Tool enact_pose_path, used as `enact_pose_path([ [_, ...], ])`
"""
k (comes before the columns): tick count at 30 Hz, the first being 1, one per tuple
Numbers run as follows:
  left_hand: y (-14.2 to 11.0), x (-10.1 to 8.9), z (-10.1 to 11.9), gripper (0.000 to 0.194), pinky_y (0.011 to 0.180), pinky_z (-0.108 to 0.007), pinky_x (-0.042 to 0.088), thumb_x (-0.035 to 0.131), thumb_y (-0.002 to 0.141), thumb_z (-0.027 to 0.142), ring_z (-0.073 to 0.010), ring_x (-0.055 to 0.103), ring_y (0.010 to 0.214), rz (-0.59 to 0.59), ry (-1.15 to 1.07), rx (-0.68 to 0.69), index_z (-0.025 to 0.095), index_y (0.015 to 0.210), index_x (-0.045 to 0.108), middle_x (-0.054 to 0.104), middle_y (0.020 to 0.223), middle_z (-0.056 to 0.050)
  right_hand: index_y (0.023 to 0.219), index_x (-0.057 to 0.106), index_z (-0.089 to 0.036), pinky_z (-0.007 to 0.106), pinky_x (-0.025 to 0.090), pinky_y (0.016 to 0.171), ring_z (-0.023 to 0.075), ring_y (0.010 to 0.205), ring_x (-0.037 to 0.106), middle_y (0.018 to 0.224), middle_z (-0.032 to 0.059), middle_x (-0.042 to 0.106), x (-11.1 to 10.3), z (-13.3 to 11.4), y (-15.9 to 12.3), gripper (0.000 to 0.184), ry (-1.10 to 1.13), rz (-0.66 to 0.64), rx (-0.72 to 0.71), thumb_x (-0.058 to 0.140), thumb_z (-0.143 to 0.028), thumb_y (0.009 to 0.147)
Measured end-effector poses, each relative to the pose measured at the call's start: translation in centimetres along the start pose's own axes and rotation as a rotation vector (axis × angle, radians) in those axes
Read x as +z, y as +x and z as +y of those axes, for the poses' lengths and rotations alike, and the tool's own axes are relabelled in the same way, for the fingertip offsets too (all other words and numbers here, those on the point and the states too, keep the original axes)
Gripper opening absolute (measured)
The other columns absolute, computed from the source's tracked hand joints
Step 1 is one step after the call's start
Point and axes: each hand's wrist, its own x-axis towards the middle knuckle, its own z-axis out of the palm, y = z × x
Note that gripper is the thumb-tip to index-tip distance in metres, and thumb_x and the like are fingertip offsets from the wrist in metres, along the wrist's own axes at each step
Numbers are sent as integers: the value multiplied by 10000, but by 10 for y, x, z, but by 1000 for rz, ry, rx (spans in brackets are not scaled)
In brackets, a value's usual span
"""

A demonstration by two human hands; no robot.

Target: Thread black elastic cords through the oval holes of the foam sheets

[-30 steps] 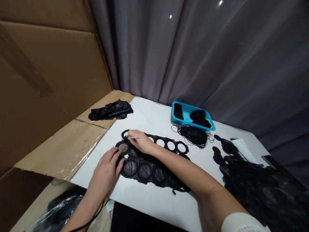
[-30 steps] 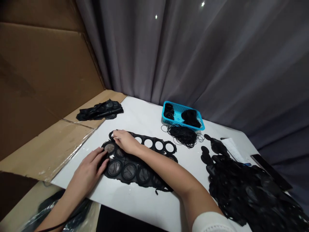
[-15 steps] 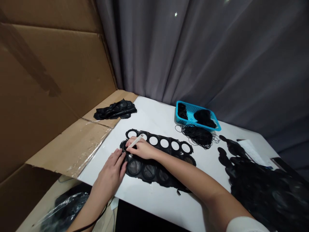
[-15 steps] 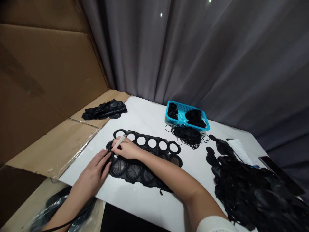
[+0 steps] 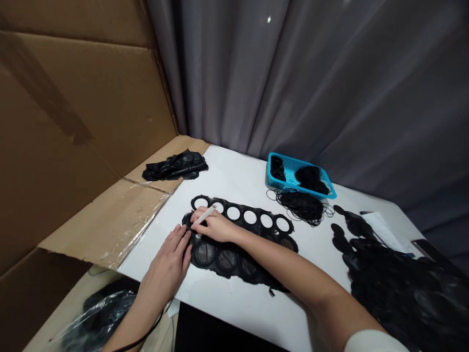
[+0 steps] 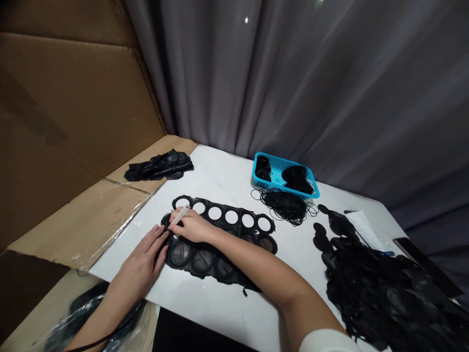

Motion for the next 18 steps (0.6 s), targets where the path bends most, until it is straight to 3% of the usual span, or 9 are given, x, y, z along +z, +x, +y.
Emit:
enact_pose_path([
  [6, -1, 2, -2, 400, 1087, -487, 464, 394, 994, 280, -305, 536, 1310, -11, -21, -21, 147, 1347, 528, 562, 1405, -160, 902, 537, -213, 336, 446, 865, 215, 943, 504, 976, 59, 570, 27, -15, -16, 99, -279, 47, -60, 531, -116, 923],
  [9, 0, 3, -1, 391, 1088, -484, 464, 375, 992, 265, -303, 545, 1300, -15, -20, -27, 135, 1323, 539, 563, 1395, -171, 904, 524, -243, 327, 452, 811, 228, 931, 496, 981, 45, 586, 34, -14, -14, 173, -350, 99, -21, 534, -71, 887],
  [11, 0, 3, -1, 379, 1077, -482, 477, 372, 1000, 271, -307, 554, 1289, -14, -2, -27, 116, 1292, 558, 571, 1375, -186, 858, 504, -234, 332, 449, 786, 227, 870, 503, 899, 47, 585, 23, -5, -5, 184, -333, 176, 38, 488, -54, 895],
  [14, 0, 2, -2, 372, 1065, -480, 490, 374, 1009, 286, -306, 558, 1284, -19, 3, -32, 113, 1276, 568, 569, 1374, -185, 888, 492, -203, 357, 441, 797, 224, 832, 518, 870, 70, 568, -12, 10, 7, 200, -303, 340, 133, 346, -83, 955],
  [16, -1, 1, -2, 367, 1070, -483, 486, 383, 1011, 294, -302, 548, 1297, -21, -15, -36, 126, 1281, 566, 568, 1379, -175, 917, 492, -196, 347, 441, 794, 211, 842, 540, 916, 75, 583, -36, 16, 5, 186, -215, 443, 158, 327, -141, 980],
  [18, 0, 0, -1, 365, 1082, -500, 470, 395, 1010, 297, -309, 524, 1320, 0, -35, -32, 129, 1287, 564, 574, 1373, -173, 892, 499, -202, 327, 446, 796, 196, 846, 567, 936, 66, 610, -50, 14, -8, 149, -121, 448, 134, 378, -188, 978],
])
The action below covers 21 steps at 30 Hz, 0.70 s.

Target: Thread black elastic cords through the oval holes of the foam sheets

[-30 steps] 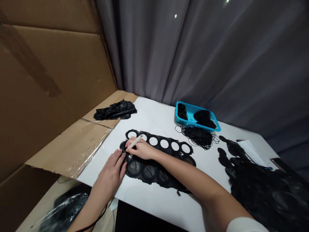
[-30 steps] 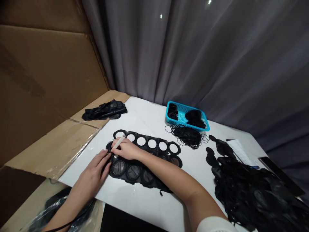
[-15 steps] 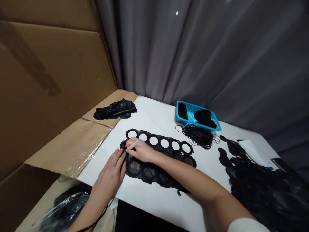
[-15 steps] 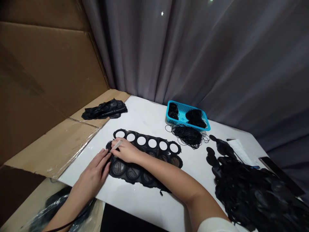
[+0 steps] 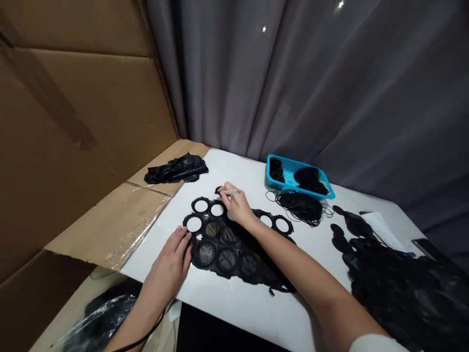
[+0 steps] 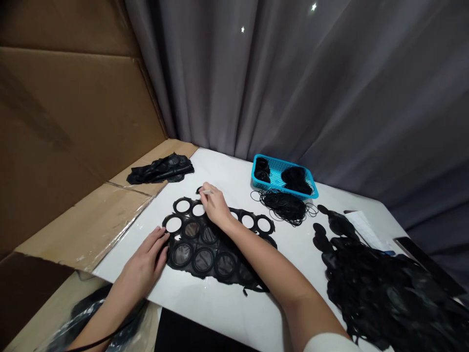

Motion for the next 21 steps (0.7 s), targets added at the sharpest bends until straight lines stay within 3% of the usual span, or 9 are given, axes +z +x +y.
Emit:
enact_pose_path([
  [3, 2, 2, 11, 389, 1092, -512, 457, 395, 1013, 280, -310, 488, 1354, 25, -39, 39, 133, 1351, 521, 554, 1405, -171, 879, 524, -206, 304, 456, 809, 182, 869, 595, 942, 51, 638, -11, -6, -28, 118, 54, -183, -83, 447, -195, 967],
  [6, 3, 8, 27, 418, 1086, -490, 466, 415, 1014, 283, -298, 483, 1361, 1, -74, 106, 156, 1407, 477, 524, 1448, -157, 917, 547, -207, 294, 462, 809, 175, 896, 601, 957, 47, 640, -7, -12, -53, 96, 80, -335, -105, 470, -186, 971],
  [13, -3, 14, 36, 423, 1090, -511, 450, 456, 996, 286, -313, 498, 1348, -33, -39, 145, 133, 1387, 510, 514, 1458, -182, 811, 543, -203, 314, 451, 889, 169, 967, 593, 1026, 35, 630, -1, -9, -56, 127, 157, -403, -4, 579, -175, 930],
  [21, -2, 13, 36, 393, 1081, -498, 460, 464, 989, 255, -314, 516, 1331, -7, -18, 164, 102, 1342, 542, 529, 1431, -204, 832, 561, -197, 325, 451, 901, 175, 960, 582, 1016, 36, 610, 0, -11, -53, 105, 129, -420, -17, 608, -177, 924],
])
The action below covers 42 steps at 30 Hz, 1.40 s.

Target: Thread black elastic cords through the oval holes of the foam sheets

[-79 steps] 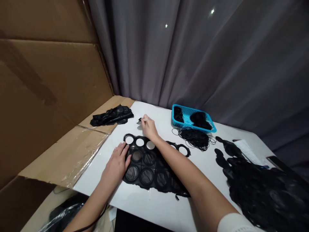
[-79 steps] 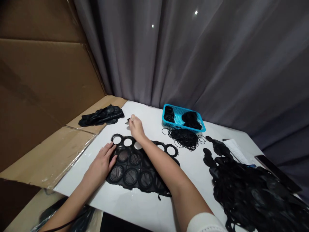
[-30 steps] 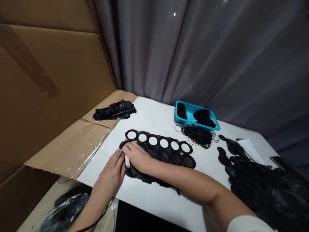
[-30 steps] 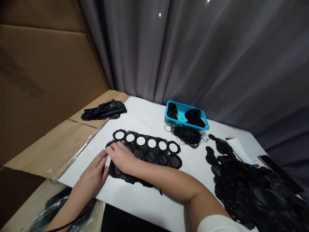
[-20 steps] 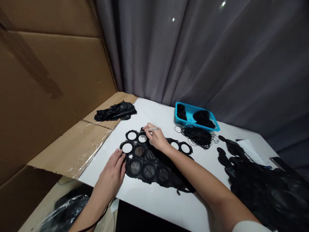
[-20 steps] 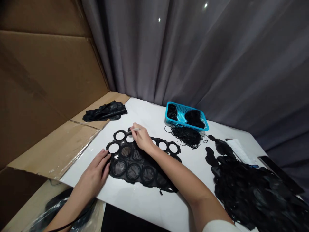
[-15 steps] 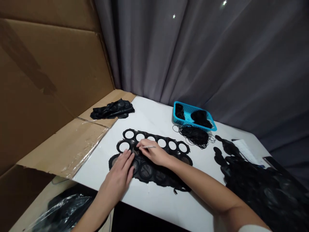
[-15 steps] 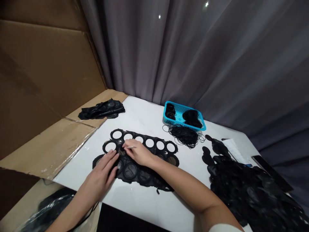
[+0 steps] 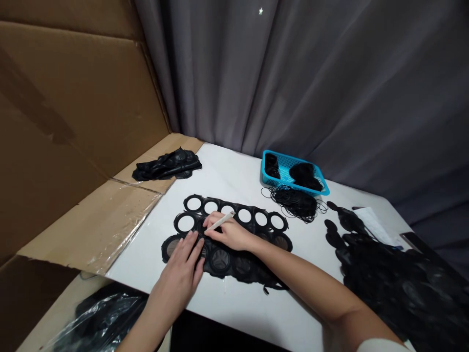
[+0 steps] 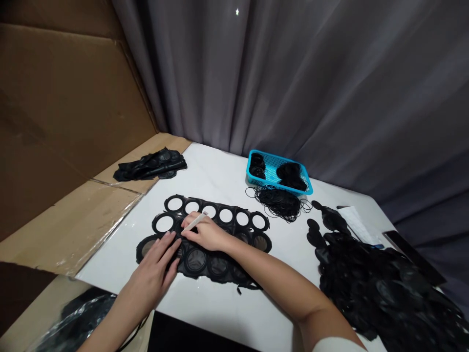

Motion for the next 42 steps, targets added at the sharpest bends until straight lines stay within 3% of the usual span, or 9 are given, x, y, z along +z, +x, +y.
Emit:
enact_pose_path([
  [5, -1, 1, 0, 419, 1096, -503, 441, 470, 988, 276, -321, 476, 1364, -9, -33, -18, 124, 1376, 521, 495, 1471, -188, 837, 558, -203, 335, 464, 908, 180, 961, 568, 1020, 37, 598, 2, -1, -3, 106, -36, -2, -25, 594, -182, 934],
  [8, -1, 1, -1, 425, 1105, -529, 419, 451, 988, 277, -330, 410, 1410, -30, -42, -37, 146, 1389, 507, 450, 1512, -176, 907, 569, -206, 358, 475, 896, 214, 993, 542, 1047, 67, 594, 16, -6, -10, 63, -167, 18, -78, 549, -162, 948],
  [12, 1, 1, -3, 404, 1089, -540, 425, 442, 976, 252, -346, 411, 1405, -31, -15, -7, 124, 1349, 531, 465, 1492, -193, 928, 582, -249, 356, 489, 843, 251, 1001, 531, 1052, 72, 610, 29, -7, -9, 156, -312, 94, -79, 526, -103, 917],
  [14, 1, 1, -5, 385, 1077, -539, 436, 460, 970, 261, -359, 432, 1386, -21, 5, 5, 122, 1316, 557, 493, 1466, -193, 897, 575, -247, 360, 484, 833, 247, 940, 546, 976, 68, 614, 17, 0, -2, 185, -313, 188, -23, 483, -88, 920],
  [19, 2, -1, -7, 361, 1036, -554, 468, 481, 961, 270, -381, 476, 1344, -16, 40, 2, 149, 1286, 584, 532, 1431, -172, 920, 537, -209, 358, 462, 800, 223, 870, 585, 957, 84, 630, -39, 16, -3, 155, -174, 477, 118, 399, -167, 977],
  [22, 8, -1, 0, 339, 1059, -566, 445, 466, 964, 235, -376, 467, 1353, -2, 43, -4, 128, 1258, 597, 536, 1419, -191, 900, 544, -220, 327, 453, 796, 201, 880, 602, 976, 60, 647, -47, 10, -27, 128, -102, 365, 64, 445, -214, 981],
  [27, 20, 6, 19, 401, 1106, -512, 424, 463, 985, 247, -306, 466, 1372, -64, -62, 85, 135, 1363, 534, 497, 1471, -170, 974, 571, -216, 297, 460, 797, 177, 901, 593, 956, 40, 623, -24, -2, -53, 105, -61, 110, 16, 474, -177, 975],
  [34, 13, 12, 16, 427, 1099, -563, 404, 489, 978, 259, -344, 374, 1428, -138, -75, 112, 183, 1396, 530, 458, 1516, -137, 896, 562, -207, 315, 456, 881, 176, 976, 580, 1052, 45, 614, -23, 3, -50, 62, -5, 49, 86, 557, -162, 938],
  [42, 13, 11, 16, 431, 1101, -563, 397, 492, 972, 247, -358, 341, 1442, -141, -58, 114, 188, 1397, 537, 433, 1535, -126, 857, 548, -207, 318, 471, 865, 177, 965, 581, 1054, 45, 598, -25, 3, -49, 95, -14, 37, 74, 566, -171, 943],
])
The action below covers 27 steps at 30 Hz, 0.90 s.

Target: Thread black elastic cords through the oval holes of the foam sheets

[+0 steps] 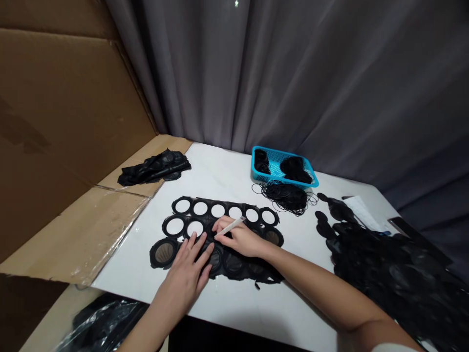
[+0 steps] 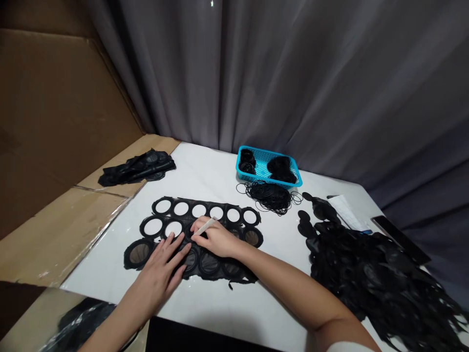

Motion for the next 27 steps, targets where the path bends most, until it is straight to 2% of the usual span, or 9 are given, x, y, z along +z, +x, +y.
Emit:
enact_pose_path([
  [5, 0, -1, 0, 430, 1095, -552, 404, 489, 971, 252, -354, 350, 1438, 1, 0, 2, 195, 1394, 539, 441, 1531, -120, 939, 551, -202, 349, 495, 876, 201, 977, 564, 1049, 72, 592, 11, -3, -5, 45, -127, -5, -89, 524, -188, 972],
  [9, 1, -1, 1, 418, 1067, -565, 429, 493, 958, 239, -369, 391, 1411, 6, 25, 9, 183, 1366, 561, 468, 1506, -137, 942, 565, -230, 364, 498, 882, 247, 1032, 550, 1075, 83, 612, 23, 0, -6, 130, -300, 53, -144, 484, -130, 959],
  [11, 1, -1, 0, 407, 1056, -566, 440, 499, 952, 236, -372, 409, 1398, 11, 32, 9, 184, 1348, 575, 475, 1499, -138, 920, 567, -244, 347, 496, 847, 235, 956, 576, 984, 63, 629, 14, 8, -1, 156, -273, 219, -77, 465, -132, 958],
  [13, 0, -3, 0, 406, 1051, -561, 448, 505, 949, 236, -371, 420, 1391, 13, 31, 6, 192, 1347, 576, 477, 1498, -133, 919, 559, -232, 345, 486, 810, 217, 854, 582, 885, 49, 617, -8, 19, 3, 159, -223, 423, 16, 424, -168, 975],
  [15, 1, -4, 1, 406, 1048, -558, 454, 506, 949, 235, -369, 423, 1389, 14, 26, 0, 199, 1348, 574, 484, 1493, -127, 930, 555, -211, 338, 469, 763, 209, 802, 570, 867, 49, 606, -34, 27, 2, 156, -210, 541, 88, 409, -206, 982],
  [16, 2, -5, 2, 399, 1051, -561, 452, 505, 950, 237, -370, 420, 1390, 18, 23, -7, 199, 1340, 579, 492, 1486, -126, 924, 560, -208, 327, 460, 744, 200, 775, 565, 870, 44, 612, -44, 29, -1, 144, -196, 555, 120, 428, -226, 979],
  [19, 12, -5, 10, 368, 1092, -561, 415, 495, 960, 239, -354, 418, 1396, 48, 1, -33, 175, 1310, 591, 509, 1465, -138, 919, 572, -210, 306, 447, 733, 183, 777, 572, 920, 39, 639, -54, 24, -20, 134, -156, 427, 100, 462, -256, 980],
  [23, 27, 1, 23, 445, 1135, -504, 388, 496, 974, 237, -304, 409, 1412, 6, -69, 52, 154, 1411, 500, 431, 1525, -163, 999, 570, -217, 307, 461, 792, 190, 897, 589, 975, 53, 626, -32, 10, -41, 116, -132, 158, -14, 455, -210, 988],
  [27, 28, 8, 26, 451, 1123, -538, 384, 506, 978, 258, -334, 339, 1447, -57, -91, 95, 218, 1427, 497, 372, 1570, -137, 949, 563, -211, 319, 469, 862, 189, 973, 586, 1051, 64, 615, -22, 9, -44, 66, -60, 78, 16, 505, -187, 967],
])
